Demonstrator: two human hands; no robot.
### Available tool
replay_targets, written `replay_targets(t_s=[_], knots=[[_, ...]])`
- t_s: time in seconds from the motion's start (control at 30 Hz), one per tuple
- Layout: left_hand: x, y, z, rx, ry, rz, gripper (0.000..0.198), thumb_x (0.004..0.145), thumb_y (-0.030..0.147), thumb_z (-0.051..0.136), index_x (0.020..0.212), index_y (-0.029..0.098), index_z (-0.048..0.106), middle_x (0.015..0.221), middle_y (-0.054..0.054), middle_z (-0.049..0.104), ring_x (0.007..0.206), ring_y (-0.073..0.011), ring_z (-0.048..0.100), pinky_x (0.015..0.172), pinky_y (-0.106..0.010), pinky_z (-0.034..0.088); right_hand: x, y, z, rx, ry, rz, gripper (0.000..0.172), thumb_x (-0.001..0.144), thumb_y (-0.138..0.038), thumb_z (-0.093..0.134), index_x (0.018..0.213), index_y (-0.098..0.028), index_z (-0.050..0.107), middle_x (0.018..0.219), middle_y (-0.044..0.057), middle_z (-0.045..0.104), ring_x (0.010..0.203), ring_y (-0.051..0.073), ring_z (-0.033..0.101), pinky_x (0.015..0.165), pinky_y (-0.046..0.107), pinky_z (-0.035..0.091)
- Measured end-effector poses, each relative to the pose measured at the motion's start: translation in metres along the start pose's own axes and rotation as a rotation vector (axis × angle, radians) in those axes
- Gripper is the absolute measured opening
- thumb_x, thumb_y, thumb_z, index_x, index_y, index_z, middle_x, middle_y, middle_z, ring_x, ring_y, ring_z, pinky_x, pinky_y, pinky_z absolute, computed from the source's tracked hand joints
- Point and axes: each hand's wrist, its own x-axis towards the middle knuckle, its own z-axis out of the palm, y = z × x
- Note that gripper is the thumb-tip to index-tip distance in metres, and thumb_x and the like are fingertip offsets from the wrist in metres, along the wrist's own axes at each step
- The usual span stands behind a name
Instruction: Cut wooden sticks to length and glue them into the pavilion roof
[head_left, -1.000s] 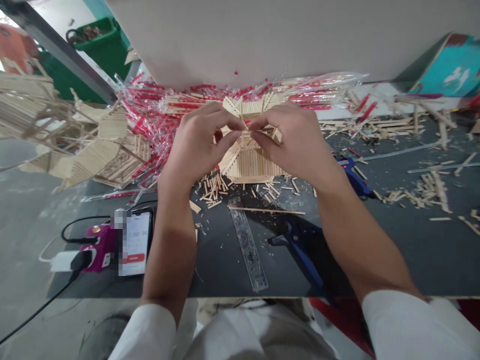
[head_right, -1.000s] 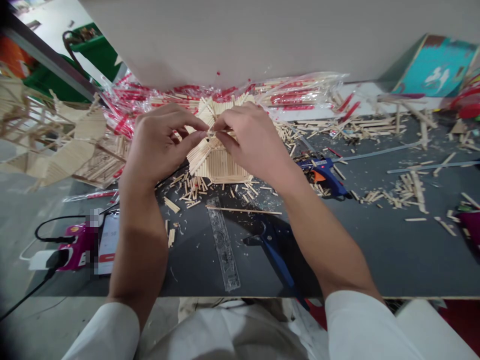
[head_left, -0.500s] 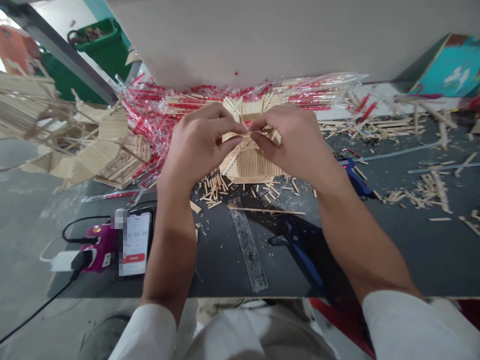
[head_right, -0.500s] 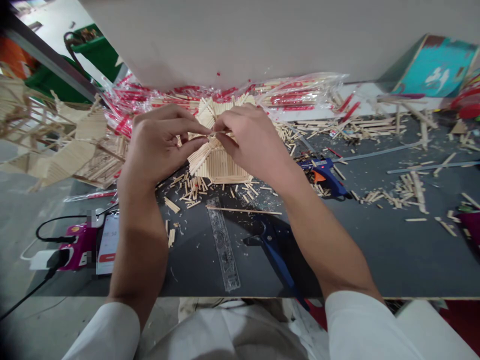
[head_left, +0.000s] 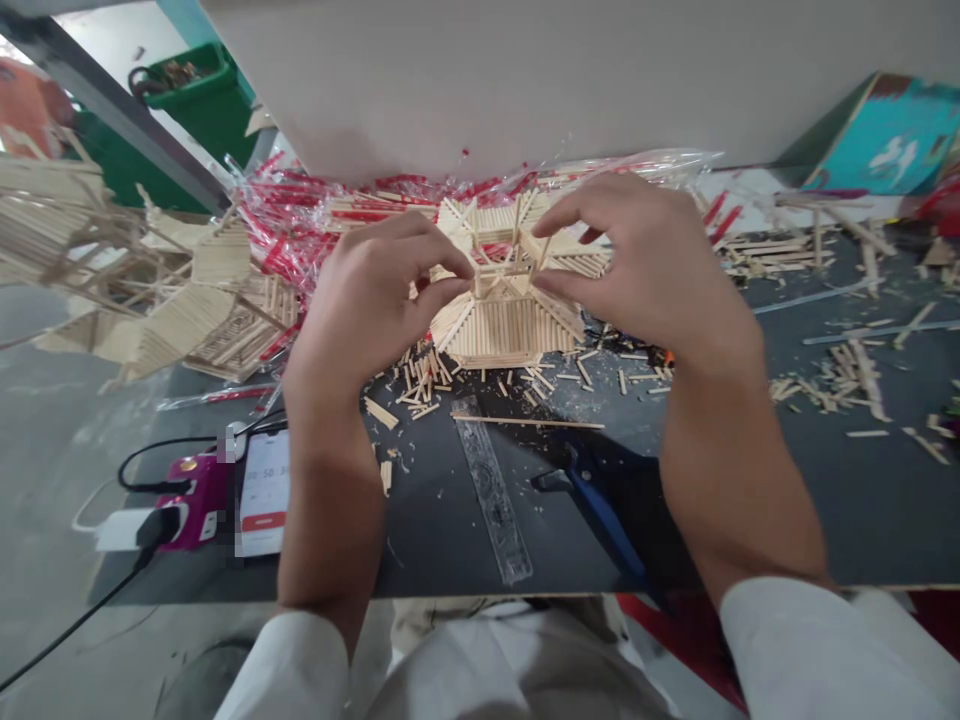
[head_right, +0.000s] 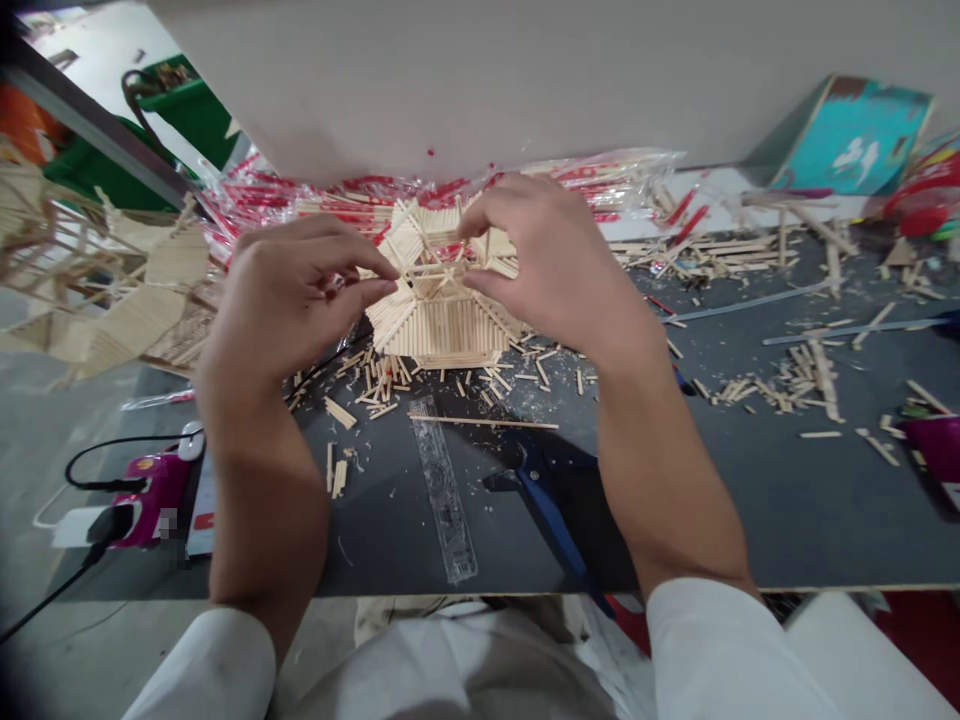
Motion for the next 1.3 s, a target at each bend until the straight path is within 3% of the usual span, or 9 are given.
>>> replay_targets(t_s=[0.17, 0.33, 0.53, 0.77, 1.3], knots=[[0.005, 0.008, 0.012, -0.034, 0.035, 0.068, 0.020, 0.106, 0.018, 0.061, 0.105, 0.027, 0.079, 0.109, -0.003, 0.079, 0.100, -0.0202, 0.072, 0.088, -0.040, 0.056, -0.001, 0.007, -0.001, 0.063, -0.004, 0.043, 0.024, 0.083, -0.021, 0.089, 0.103, -0.026, 0.077, 0.106, 0.007, 0.082, 0.092, 0.030, 0.074, 0.090, 0.048, 0.059], [0.008, 0.009, 0.026, -0.005, 0.092, 0.072, 0.014, 0.109, 0.025, 0.061, 0.111, 0.027, 0.074, 0.113, -0.004, 0.077, 0.100, -0.0196, 0.069, 0.083, -0.040, 0.054, 0.000, 0.009, 0.010, 0.125, 0.013, 0.045, 0.012, 0.091, -0.031, 0.083, 0.101, -0.025, 0.081, 0.099, 0.006, 0.082, 0.088, 0.026, 0.074, 0.087, 0.044, 0.058], [0.009, 0.014, 0.038, 0.051, 0.087, 0.010, 0.018, 0.108, 0.022, 0.059, 0.114, 0.026, 0.076, 0.117, -0.005, 0.076, 0.092, -0.0183, 0.070, 0.080, -0.036, 0.055, -0.001, 0.010, 0.012, 0.149, 0.008, 0.099, 0.016, 0.095, -0.037, 0.076, 0.097, -0.024, 0.083, 0.088, 0.004, 0.081, 0.083, 0.024, 0.074, 0.082, 0.040, 0.058], [0.010, 0.016, 0.043, 0.060, 0.079, -0.011, 0.016, 0.107, 0.020, 0.062, 0.112, 0.024, 0.076, 0.117, -0.007, 0.076, 0.092, -0.0171, 0.070, 0.079, -0.032, 0.055, -0.001, 0.009, 0.013, 0.153, -0.002, 0.112, 0.015, 0.096, -0.036, 0.075, 0.094, -0.024, 0.083, 0.082, 0.004, 0.079, 0.076, 0.023, 0.071, 0.081, 0.041, 0.056], [0.011, 0.015, 0.047, 0.051, 0.075, -0.035, 0.018, 0.107, 0.021, 0.058, 0.109, 0.024, 0.076, 0.107, -0.007, 0.076, 0.091, -0.0193, 0.069, 0.081, -0.035, 0.055, -0.002, 0.000, 0.014, 0.164, 0.045, 0.136, 0.018, 0.095, -0.040, 0.076, 0.090, -0.024, 0.082, 0.081, 0.005, 0.080, 0.074, 0.024, 0.073, 0.078, 0.043, 0.060]])
